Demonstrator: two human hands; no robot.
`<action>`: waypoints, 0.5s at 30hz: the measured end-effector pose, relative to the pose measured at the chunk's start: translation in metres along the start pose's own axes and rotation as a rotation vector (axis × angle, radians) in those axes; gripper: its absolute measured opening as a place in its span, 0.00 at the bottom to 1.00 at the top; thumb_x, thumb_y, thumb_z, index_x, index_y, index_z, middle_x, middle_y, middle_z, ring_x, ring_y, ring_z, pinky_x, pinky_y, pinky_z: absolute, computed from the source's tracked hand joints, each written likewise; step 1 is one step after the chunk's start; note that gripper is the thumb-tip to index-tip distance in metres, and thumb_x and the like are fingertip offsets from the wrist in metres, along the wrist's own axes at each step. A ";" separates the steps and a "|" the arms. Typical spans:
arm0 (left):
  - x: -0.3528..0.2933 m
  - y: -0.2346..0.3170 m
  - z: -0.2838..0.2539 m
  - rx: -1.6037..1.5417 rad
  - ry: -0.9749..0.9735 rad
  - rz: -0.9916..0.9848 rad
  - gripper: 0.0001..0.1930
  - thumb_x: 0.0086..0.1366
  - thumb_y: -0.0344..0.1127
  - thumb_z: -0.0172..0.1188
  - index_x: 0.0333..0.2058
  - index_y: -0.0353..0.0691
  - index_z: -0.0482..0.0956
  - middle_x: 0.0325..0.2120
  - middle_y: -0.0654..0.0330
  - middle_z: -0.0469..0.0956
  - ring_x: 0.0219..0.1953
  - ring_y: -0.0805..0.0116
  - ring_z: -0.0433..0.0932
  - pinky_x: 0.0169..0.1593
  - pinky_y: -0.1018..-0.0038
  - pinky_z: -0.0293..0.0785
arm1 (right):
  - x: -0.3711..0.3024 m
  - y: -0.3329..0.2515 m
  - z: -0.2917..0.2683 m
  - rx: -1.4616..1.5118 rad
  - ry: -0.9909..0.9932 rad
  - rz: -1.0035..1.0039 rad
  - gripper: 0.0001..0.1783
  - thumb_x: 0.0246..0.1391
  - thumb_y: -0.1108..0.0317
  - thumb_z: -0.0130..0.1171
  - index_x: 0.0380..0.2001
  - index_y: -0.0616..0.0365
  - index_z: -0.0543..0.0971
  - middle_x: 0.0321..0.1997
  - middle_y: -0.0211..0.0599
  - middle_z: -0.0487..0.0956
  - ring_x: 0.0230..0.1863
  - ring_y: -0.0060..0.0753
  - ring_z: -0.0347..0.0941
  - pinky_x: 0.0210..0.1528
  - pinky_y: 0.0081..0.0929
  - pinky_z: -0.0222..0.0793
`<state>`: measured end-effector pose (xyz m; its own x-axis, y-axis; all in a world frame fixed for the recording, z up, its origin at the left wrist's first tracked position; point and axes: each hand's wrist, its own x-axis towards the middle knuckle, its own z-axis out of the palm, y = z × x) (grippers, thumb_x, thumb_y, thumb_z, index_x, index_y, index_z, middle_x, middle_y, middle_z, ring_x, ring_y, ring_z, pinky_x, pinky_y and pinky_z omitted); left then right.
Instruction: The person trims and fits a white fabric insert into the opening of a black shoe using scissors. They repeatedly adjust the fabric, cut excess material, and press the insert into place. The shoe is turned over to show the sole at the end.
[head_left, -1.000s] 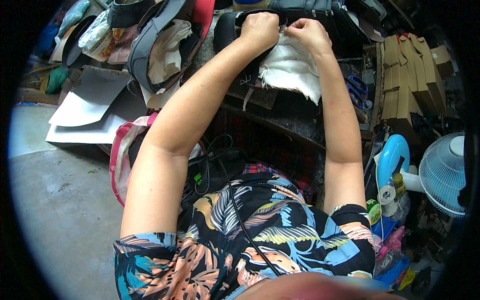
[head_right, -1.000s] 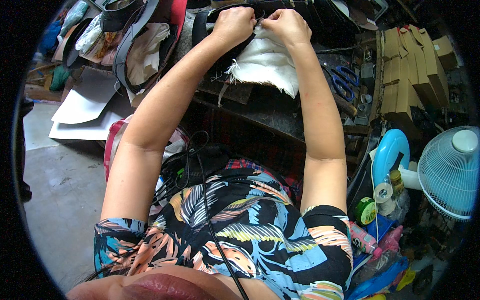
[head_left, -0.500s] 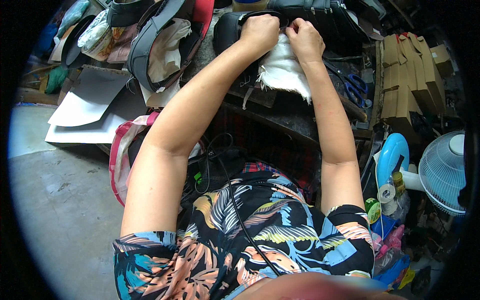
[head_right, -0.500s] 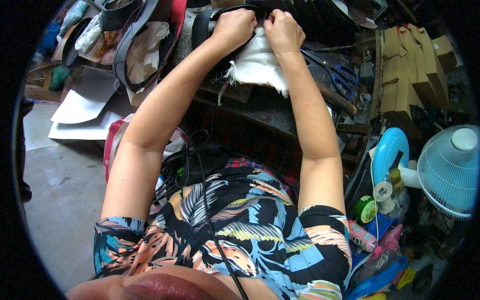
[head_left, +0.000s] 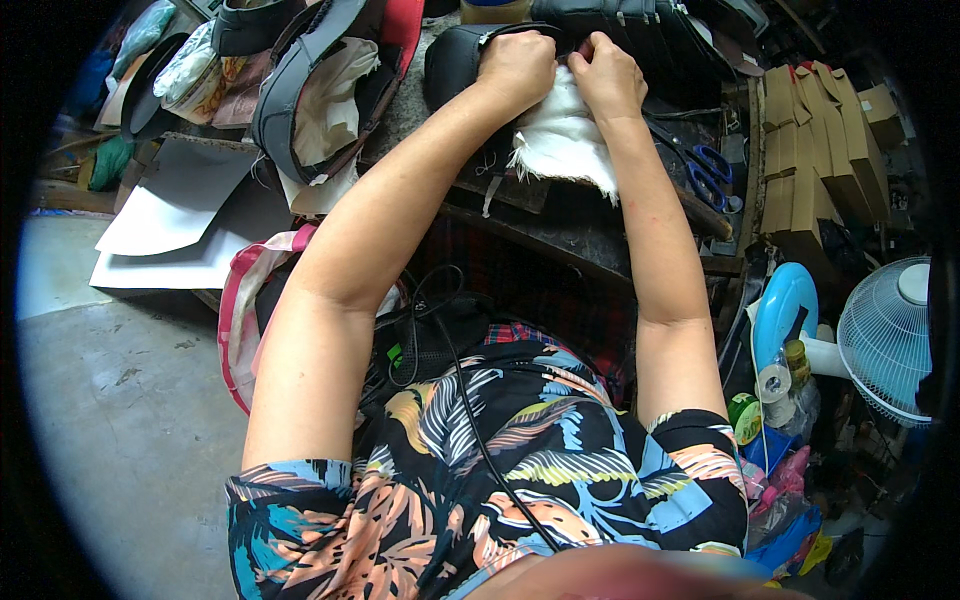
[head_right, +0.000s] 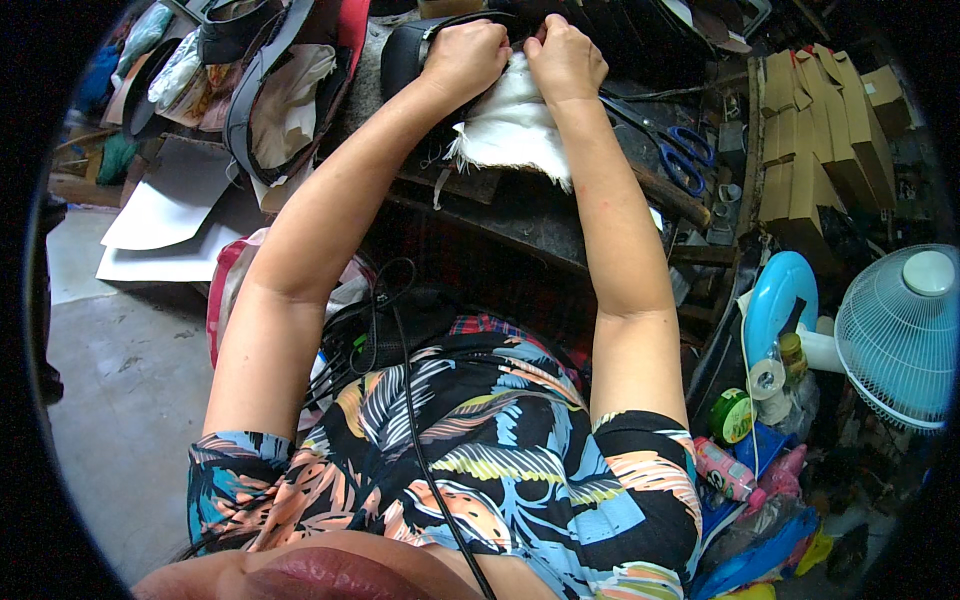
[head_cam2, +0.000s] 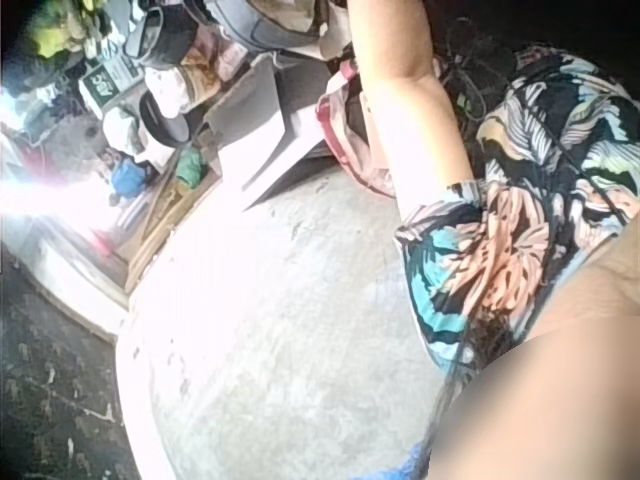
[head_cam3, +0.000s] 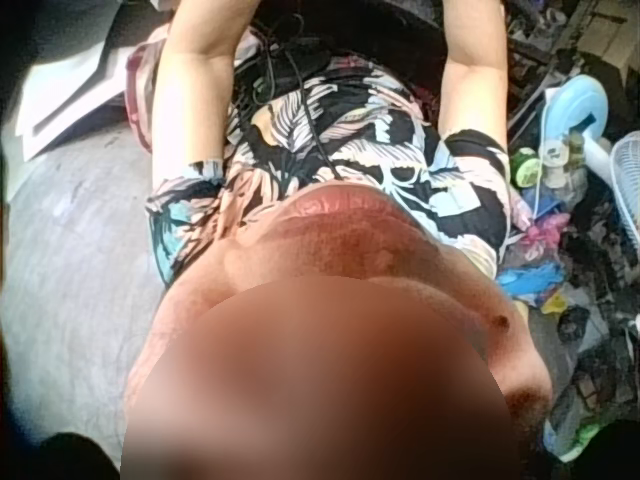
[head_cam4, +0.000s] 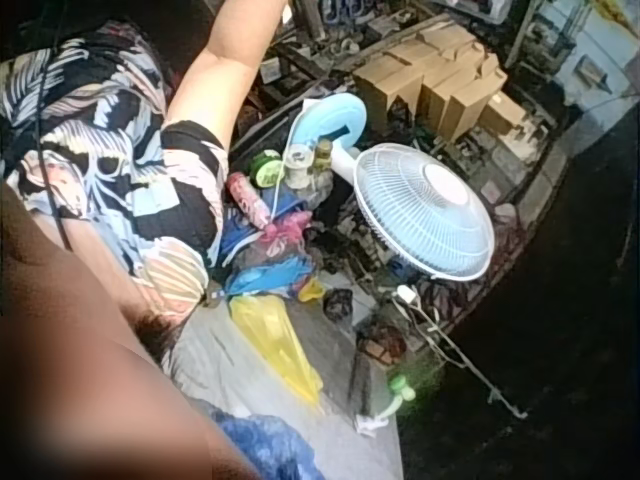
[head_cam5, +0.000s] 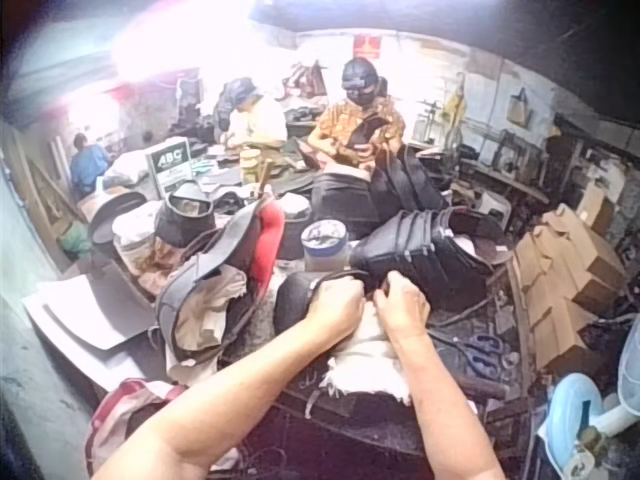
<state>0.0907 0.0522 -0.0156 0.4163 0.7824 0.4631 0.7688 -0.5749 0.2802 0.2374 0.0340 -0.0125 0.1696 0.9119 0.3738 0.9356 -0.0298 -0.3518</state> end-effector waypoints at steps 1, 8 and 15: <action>0.000 0.000 -0.001 -0.035 0.001 -0.006 0.10 0.59 0.35 0.58 0.33 0.36 0.83 0.34 0.48 0.82 0.39 0.49 0.82 0.48 0.59 0.77 | 0.000 0.000 0.000 0.019 -0.013 0.016 0.11 0.52 0.57 0.63 0.35 0.49 0.81 0.38 0.39 0.85 0.43 0.47 0.82 0.46 0.44 0.76; -0.012 -0.005 -0.002 -0.076 0.028 0.010 0.09 0.56 0.29 0.59 0.32 0.31 0.82 0.34 0.43 0.81 0.42 0.47 0.80 0.51 0.59 0.74 | 0.003 0.009 0.005 0.134 0.027 0.019 0.11 0.51 0.56 0.66 0.35 0.49 0.82 0.35 0.38 0.85 0.40 0.45 0.82 0.43 0.41 0.75; -0.009 -0.006 0.002 -0.119 0.007 0.002 0.08 0.55 0.33 0.63 0.30 0.33 0.83 0.31 0.45 0.81 0.39 0.47 0.81 0.48 0.59 0.75 | 0.005 0.014 0.011 0.156 0.025 0.030 0.12 0.50 0.57 0.68 0.34 0.49 0.82 0.32 0.36 0.85 0.37 0.41 0.82 0.41 0.39 0.75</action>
<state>0.0828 0.0489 -0.0229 0.4142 0.7798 0.4694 0.7048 -0.6011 0.3767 0.2481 0.0429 -0.0245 0.2057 0.9012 0.3815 0.8707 0.0094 -0.4917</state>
